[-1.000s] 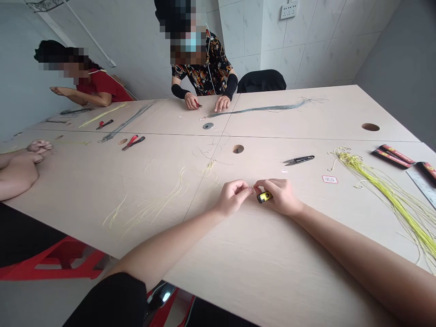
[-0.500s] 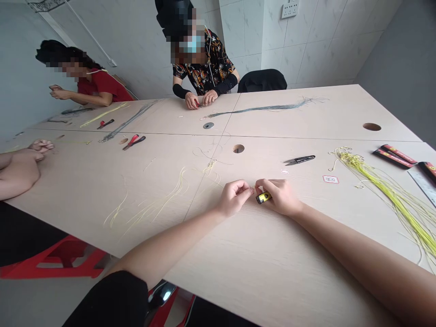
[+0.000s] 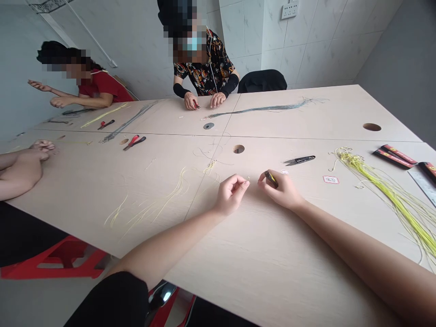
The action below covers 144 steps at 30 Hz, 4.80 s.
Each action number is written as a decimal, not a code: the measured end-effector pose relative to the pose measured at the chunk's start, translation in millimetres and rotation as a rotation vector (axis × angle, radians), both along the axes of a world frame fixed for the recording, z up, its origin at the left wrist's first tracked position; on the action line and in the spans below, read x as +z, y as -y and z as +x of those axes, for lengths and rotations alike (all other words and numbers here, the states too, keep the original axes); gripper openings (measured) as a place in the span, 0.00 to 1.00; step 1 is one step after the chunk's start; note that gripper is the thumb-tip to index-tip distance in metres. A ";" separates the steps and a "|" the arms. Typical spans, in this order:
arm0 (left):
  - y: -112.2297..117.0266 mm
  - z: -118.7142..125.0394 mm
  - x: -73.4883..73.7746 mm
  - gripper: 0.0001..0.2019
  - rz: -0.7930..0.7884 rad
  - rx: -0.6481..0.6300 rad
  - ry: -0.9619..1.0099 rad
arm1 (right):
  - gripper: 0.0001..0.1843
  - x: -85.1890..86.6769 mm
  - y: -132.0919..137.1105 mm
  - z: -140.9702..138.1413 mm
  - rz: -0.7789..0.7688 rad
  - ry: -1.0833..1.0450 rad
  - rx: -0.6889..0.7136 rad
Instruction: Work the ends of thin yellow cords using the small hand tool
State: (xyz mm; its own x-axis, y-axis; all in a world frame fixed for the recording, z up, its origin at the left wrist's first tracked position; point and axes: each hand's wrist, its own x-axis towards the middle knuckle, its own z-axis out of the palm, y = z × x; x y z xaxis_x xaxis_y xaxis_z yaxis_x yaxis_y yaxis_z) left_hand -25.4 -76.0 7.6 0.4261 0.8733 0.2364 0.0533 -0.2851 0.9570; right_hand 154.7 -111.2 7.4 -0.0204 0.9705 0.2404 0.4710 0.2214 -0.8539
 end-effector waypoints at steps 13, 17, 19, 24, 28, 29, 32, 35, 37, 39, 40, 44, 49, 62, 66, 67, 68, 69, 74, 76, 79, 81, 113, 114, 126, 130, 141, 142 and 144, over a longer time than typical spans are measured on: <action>4.4 -1.5 3.7 0.14 0.364 0.022 -0.115 | 0.16 -1.9 5.4 -10.5 -0.170 -0.486 0.107; 5.6 -1.4 4.4 0.12 0.427 -0.020 -0.147 | 0.17 -3.4 6.0 -10.7 -0.102 -0.471 -0.017; 4.4 -1.6 3.4 0.12 0.444 -0.034 -0.168 | 0.18 -5.2 5.0 -8.4 -0.104 -0.449 -0.034; 2.1 -1.5 2.4 0.11 0.455 -0.039 -0.215 | 0.18 -6.3 4.0 -6.3 -0.130 -0.353 0.027; 2.6 -1.0 3.9 0.10 0.456 -0.056 -0.224 | 0.17 -5.0 3.9 -7.1 -0.124 -0.340 0.046; 2.7 -1.0 4.0 0.10 0.451 -0.058 -0.229 | 0.17 -4.8 3.9 -7.3 -0.123 -0.336 0.045; 2.7 -1.3 3.1 0.11 0.446 -0.056 -0.261 | 0.16 -4.8 4.0 -7.6 -0.127 -0.322 0.037; 2.3 -1.7 1.8 0.11 0.463 -0.048 -0.268 | 0.15 -6.2 3.9 -7.8 -0.127 -0.326 0.036; 2.2 -1.8 1.5 0.11 0.465 -0.042 -0.270 | 0.15 -7.4 3.7 -7.9 -0.126 -0.333 0.043; 2.3 -1.6 1.8 0.11 0.458 -0.040 -0.278 | 0.14 -8.0 3.4 -8.2 -0.125 -0.333 0.052; 2.4 -1.5 2.0 0.11 0.452 -0.040 -0.280 | 0.14 -8.0 3.4 -8.3 -0.124 -0.331 0.054; 2.5 -1.2 2.4 0.11 0.442 -0.042 -0.274 | 0.13 -5.9 3.6 -8.8 -0.122 -0.325 0.054; 2.6 -1.0 3.0 0.11 0.459 -0.039 -0.273 | 0.11 -3.0 4.6 -9.3 -0.113 -0.309 0.050; 4.5 -0.3 5.3 0.11 0.441 -0.041 -0.284 | 0.07 -3.7 3.8 -8.7 -0.112 -0.285 0.060; 5.1 -0.2 6.3 0.11 0.413 -0.039 -0.256 | 0.07 -4.4 3.1 -9.2 -0.119 -0.279 0.066; 5.2 -0.2 6.3 0.11 0.403 -0.039 -0.253 | 0.06 -4.4 3.0 -9.4 -0.120 -0.277 0.066; 5.2 -0.2 6.4 0.11 0.395 -0.038 -0.255 | 0.06 -4.4 2.9 -9.5 -0.121 -0.276 0.067; 5.2 -0.2 6.4 0.11 0.391 -0.037 -0.259 | 0.06 -4.3 3.0 -9.6 -0.124 -0.276 0.065; 4.4 -0.4 6.4 0.11 0.389 -0.022 -0.268 | 0.07 -3.6 3.5 -9.9 -0.130 -0.285 0.042; 3.9 -0.5 6.0 0.11 0.378 -0.015 -0.248 | 0.09 -3.6 3.3 -9.9 -0.133 -0.292 0.029; 3.0 -0.5 4.3 0.12 0.365 -0.004 -0.207 | 0.10 -3.6 2.4 -9.5 -0.137 -0.307 0.005; 2.4 -0.4 2.9 0.12 0.371 0.010 -0.176 | 0.11 -3.6 1.7 -8.9 -0.156 -0.320 -0.005; 8.7 0.1 3.4 0.11 0.464 0.034 -0.030 | 0.16 -3.7 7.9 -23.5 -0.277 -0.586 0.249; 8.8 0.2 3.3 0.11 0.469 0.034 -0.027 | 0.16 -2.8 8.0 -24.1 -0.272 -0.576 0.246; 10.2 0.7 3.4 0.10 0.479 0.011 -0.011 | 0.15 10.0 9.7 -28.3 -0.317 -0.439 0.206; 10.1 0.3 2.9 0.10 0.479 0.011 -0.027 | 0.16 10.5 8.3 -27.9 -0.343 -0.412 0.198; 9.6 0.6 4.1 0.10 0.486 0.013 -0.046 | 0.15 11.8 8.3 -28.1 -0.339 -0.385 0.225; 9.7 0.6 4.2 0.10 0.485 0.014 -0.047 | 0.15 11.7 8.3 -28.0 -0.338 -0.387 0.224; 9.8 0.7 4.1 0.10 0.483 0.013 -0.048 | 0.15 11.4 8.2 -27.7 -0.339 -0.387 0.225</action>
State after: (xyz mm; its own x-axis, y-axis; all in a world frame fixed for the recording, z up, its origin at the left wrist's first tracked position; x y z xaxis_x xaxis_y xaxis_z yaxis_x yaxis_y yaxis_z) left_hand -24.7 -85.9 11.7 0.4360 0.6740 0.5964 0.1008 -0.6951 0.7118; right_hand 126.9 -119.4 18.7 -0.2083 0.9766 -0.0534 0.0817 -0.0370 -0.9960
